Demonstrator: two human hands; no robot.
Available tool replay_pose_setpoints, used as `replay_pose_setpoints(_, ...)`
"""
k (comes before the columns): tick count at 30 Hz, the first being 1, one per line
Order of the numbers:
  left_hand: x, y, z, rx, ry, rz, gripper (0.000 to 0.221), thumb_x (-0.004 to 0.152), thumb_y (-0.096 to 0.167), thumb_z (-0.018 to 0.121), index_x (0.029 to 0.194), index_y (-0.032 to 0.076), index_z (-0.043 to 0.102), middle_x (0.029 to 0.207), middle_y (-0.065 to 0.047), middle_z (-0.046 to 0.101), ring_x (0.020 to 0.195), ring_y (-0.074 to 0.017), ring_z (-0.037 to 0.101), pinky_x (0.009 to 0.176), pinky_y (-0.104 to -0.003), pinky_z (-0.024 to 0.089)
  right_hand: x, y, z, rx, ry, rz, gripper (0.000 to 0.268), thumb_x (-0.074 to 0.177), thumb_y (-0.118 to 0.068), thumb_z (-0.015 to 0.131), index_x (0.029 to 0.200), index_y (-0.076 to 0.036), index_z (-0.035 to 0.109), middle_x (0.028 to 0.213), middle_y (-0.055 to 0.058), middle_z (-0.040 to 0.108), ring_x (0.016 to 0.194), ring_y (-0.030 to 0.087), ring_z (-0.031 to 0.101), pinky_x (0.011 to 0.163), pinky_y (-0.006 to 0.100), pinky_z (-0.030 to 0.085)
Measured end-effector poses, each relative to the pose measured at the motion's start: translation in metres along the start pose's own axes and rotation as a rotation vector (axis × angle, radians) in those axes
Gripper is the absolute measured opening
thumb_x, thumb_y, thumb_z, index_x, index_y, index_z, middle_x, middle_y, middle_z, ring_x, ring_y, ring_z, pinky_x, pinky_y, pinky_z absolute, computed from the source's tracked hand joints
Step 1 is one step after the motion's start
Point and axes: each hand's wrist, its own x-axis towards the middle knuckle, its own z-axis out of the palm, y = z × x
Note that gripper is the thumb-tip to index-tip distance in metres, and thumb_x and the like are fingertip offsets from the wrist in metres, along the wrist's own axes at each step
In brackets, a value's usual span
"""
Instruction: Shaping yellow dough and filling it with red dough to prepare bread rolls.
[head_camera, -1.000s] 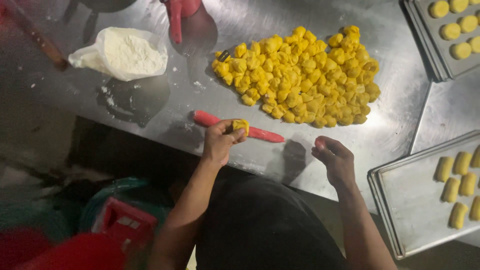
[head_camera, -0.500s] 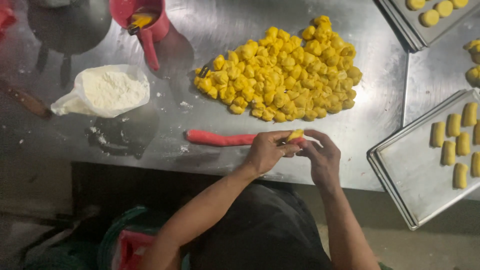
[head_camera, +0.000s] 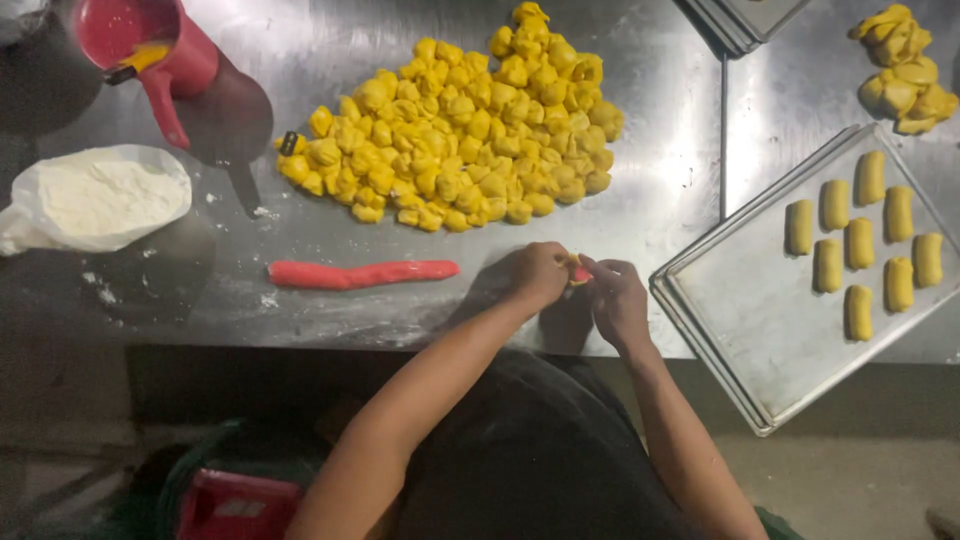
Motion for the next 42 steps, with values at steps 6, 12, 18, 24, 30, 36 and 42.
replay_pose_setpoints(6,-0.007,0.009,0.000,0.120,0.191,-0.136,0.034,0.066,0.027,0.090,0.076,0.006,0.065,0.076,-0.013,0.070,0.073,-0.0343,0.069,0.067,-0.045,0.053,0.005,0.003,-0.001,0.603,-0.133,0.461,0.033,0.087,-0.007,0.072,0.119,0.002,0.070,0.096,0.012,0.078,0.080,0.015,0.075,0.074,0.027,0.059)
replay_pose_setpoints(12,-0.027,0.020,0.009,0.229,0.125,-0.060,0.010,0.081,0.015,0.076,0.083,0.008,0.069,0.085,-0.016,0.069,0.088,-0.0371,0.068,0.078,-0.047,0.053,0.002,0.007,0.018,0.484,-0.018,0.404,0.020,0.085,-0.013,0.083,0.101,-0.003,0.078,0.089,0.012,0.075,0.078,0.021,0.072,0.073,0.031,0.055)
replay_pose_setpoints(18,-0.030,0.037,-0.032,0.331,-0.102,0.151,0.025,0.084,0.006,0.065,0.106,0.010,0.075,0.105,-0.021,0.066,0.099,-0.0405,0.065,0.083,-0.048,0.053,0.011,0.035,0.025,0.273,0.033,0.072,0.016,0.081,-0.012,0.079,0.096,-0.009,0.077,0.093,0.014,0.068,0.083,0.029,0.068,0.074,0.039,0.054)
replay_pose_setpoints(24,-0.016,0.008,-0.085,-0.337,-0.416,-0.287,0.030,0.098,0.013,0.058,0.126,0.015,0.068,0.113,-0.005,0.068,0.088,-0.0162,0.069,0.063,-0.033,0.061,0.062,0.001,0.025,0.100,-0.091,0.220,0.032,0.100,-0.036,0.070,0.123,-0.014,0.074,0.109,0.014,0.069,0.108,0.033,0.066,0.096,0.046,0.051)
replay_pose_setpoints(30,-0.015,-0.012,-0.089,0.002,-0.310,-0.081,0.019,0.095,0.018,0.067,0.106,0.007,0.077,0.099,-0.018,0.076,0.087,-0.0313,0.072,0.074,-0.042,0.057,0.054,-0.009,0.066,-0.555,0.197,-0.236,0.075,0.099,-0.057,0.052,0.155,-0.008,0.043,0.155,0.020,0.044,0.148,0.040,0.030,0.110,0.072,0.004)
replay_pose_setpoints(36,0.004,0.027,-0.049,0.314,-0.317,0.136,0.024,0.088,0.026,0.072,0.107,0.012,0.071,0.113,-0.017,0.068,0.107,-0.0415,0.065,0.089,-0.053,0.052,0.039,0.033,0.038,0.228,0.056,-0.072,0.058,0.110,-0.041,0.049,0.155,-0.006,0.040,0.158,0.019,0.046,0.151,0.039,0.036,0.126,0.064,0.012)
replay_pose_setpoints(42,0.007,0.030,-0.045,0.366,-0.247,0.196,0.028,0.085,0.032,0.076,0.108,0.018,0.070,0.112,-0.012,0.066,0.109,-0.0369,0.065,0.088,-0.051,0.052,0.018,0.018,0.003,-0.113,-0.102,-0.063,0.031,0.083,-0.021,0.073,0.113,-0.019,0.077,0.125,0.004,0.070,0.119,0.033,0.059,0.098,0.049,0.043)
